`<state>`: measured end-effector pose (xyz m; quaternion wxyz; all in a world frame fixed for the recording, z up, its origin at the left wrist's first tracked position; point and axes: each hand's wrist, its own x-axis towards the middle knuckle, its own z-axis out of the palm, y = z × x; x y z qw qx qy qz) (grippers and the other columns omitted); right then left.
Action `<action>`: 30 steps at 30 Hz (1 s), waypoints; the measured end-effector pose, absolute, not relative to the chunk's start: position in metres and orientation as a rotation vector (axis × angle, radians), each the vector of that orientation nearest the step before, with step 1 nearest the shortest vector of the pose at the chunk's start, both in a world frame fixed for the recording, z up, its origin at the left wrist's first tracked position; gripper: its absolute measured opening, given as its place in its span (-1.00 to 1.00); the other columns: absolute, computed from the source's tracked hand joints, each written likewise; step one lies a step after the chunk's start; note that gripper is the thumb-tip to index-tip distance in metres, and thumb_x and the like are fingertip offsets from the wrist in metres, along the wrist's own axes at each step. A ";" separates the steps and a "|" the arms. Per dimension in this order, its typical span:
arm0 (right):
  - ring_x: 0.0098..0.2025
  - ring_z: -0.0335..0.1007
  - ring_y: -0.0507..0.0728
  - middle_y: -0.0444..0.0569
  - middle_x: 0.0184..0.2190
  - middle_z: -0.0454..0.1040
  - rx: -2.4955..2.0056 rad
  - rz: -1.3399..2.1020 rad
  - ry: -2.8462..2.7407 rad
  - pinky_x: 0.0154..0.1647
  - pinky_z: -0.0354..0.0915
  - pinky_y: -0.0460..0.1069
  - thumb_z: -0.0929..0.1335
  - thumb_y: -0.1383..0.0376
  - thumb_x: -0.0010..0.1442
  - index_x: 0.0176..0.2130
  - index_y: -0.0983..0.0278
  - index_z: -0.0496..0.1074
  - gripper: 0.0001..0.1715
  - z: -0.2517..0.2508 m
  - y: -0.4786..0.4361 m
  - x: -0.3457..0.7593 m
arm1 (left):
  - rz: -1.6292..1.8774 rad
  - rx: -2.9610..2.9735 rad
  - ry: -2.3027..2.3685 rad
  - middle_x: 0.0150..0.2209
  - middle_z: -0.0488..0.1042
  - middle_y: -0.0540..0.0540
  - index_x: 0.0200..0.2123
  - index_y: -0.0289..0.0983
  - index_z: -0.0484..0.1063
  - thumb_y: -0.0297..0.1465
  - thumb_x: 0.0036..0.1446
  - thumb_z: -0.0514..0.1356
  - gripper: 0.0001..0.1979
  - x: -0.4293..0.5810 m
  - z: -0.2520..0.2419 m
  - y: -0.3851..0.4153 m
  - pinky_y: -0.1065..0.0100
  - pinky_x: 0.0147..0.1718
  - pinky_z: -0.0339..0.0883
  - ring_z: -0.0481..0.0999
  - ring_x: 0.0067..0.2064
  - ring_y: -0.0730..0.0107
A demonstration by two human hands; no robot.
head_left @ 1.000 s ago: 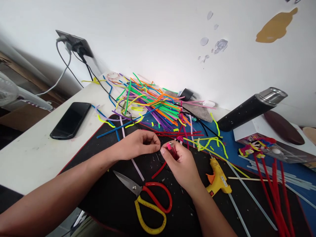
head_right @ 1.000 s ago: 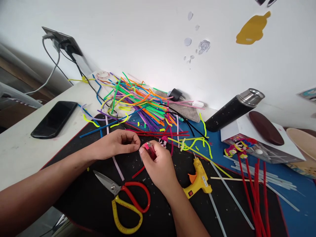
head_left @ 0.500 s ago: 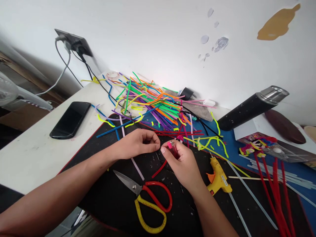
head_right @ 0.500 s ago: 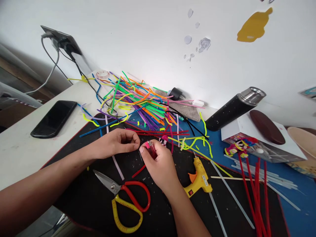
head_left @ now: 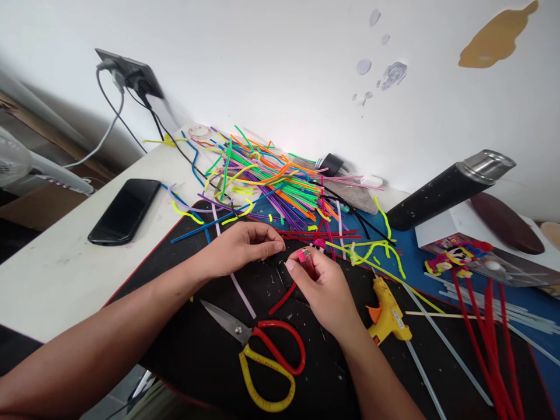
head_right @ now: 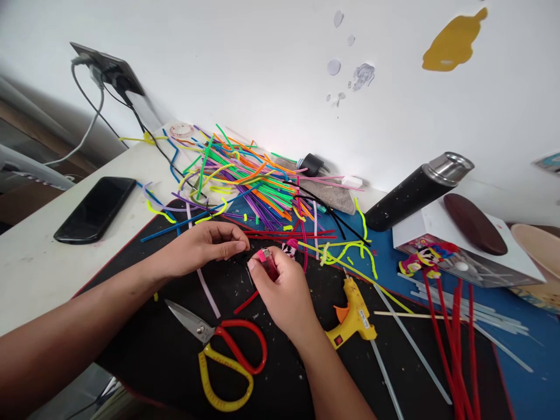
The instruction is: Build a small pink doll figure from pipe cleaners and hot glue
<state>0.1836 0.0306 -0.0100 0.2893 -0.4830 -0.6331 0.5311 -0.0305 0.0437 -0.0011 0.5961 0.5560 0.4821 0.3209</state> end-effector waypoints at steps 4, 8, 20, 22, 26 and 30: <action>-0.46 0.18 0.04 -0.18 -0.47 0.33 -1.286 1.429 -1.670 -0.44 0.17 -0.07 0.38 0.11 0.33 -0.29 0.25 0.46 -0.73 -0.011 0.030 0.185 | 0.759 1.290 1.130 -0.41 0.49 -0.01 -0.28 -0.31 0.57 -0.09 0.20 0.35 -0.64 -0.032 0.001 0.045 0.42 -0.43 0.22 0.34 -0.42 0.45; -0.47 0.14 0.03 -0.19 -0.48 0.32 -1.297 1.430 -1.655 -0.46 0.15 -0.07 0.37 0.09 0.34 -0.26 0.26 0.48 -0.72 -0.012 0.030 0.185 | 0.783 1.325 1.157 -0.40 0.48 -0.01 -0.27 -0.32 0.56 -0.10 0.23 0.32 -0.65 -0.036 -0.002 0.046 0.41 -0.39 0.24 0.35 -0.40 0.44; -0.46 0.22 0.05 -0.16 -0.47 0.37 -1.335 1.291 -1.661 -0.41 0.23 -0.07 0.38 0.09 0.32 -0.28 0.26 0.49 -0.71 -0.011 0.030 0.187 | 0.510 2.008 1.468 -0.35 0.59 -0.02 -0.19 -0.23 0.60 -0.34 0.31 0.25 -0.87 -0.038 -0.014 0.044 0.35 -0.34 0.27 0.52 -0.35 0.33; -0.46 0.23 0.05 -0.16 -0.48 0.36 -1.334 1.288 -1.657 -0.42 0.24 -0.07 0.39 0.09 0.32 -0.29 0.26 0.49 -0.71 -0.010 0.030 0.187 | 0.452 2.136 1.462 -0.29 0.63 -0.05 -0.19 -0.22 0.60 -0.37 0.32 0.25 -0.89 -0.037 -0.016 0.043 0.32 -0.29 0.30 0.57 -0.27 0.26; -0.45 0.26 0.05 -0.15 -0.47 0.39 -1.336 1.286 -1.657 -0.41 0.25 -0.07 0.38 0.09 0.32 -0.29 0.26 0.49 -0.71 -0.011 0.031 0.186 | 0.381 2.280 1.441 -0.18 0.66 -0.11 -0.15 -0.23 0.60 -0.40 0.35 0.24 -0.89 -0.036 -0.022 0.043 0.26 -0.17 0.36 0.61 -0.14 0.17; -0.42 0.30 0.06 -0.14 -0.45 0.43 -1.327 1.283 -1.656 -0.38 0.28 -0.07 0.38 0.10 0.32 -0.28 0.26 0.50 -0.72 -0.012 0.032 0.185 | 0.303 2.364 1.428 -0.17 0.66 -0.12 -0.14 -0.25 0.59 -0.43 0.35 0.25 -0.90 -0.034 -0.025 0.044 0.23 -0.16 0.38 0.61 -0.11 0.13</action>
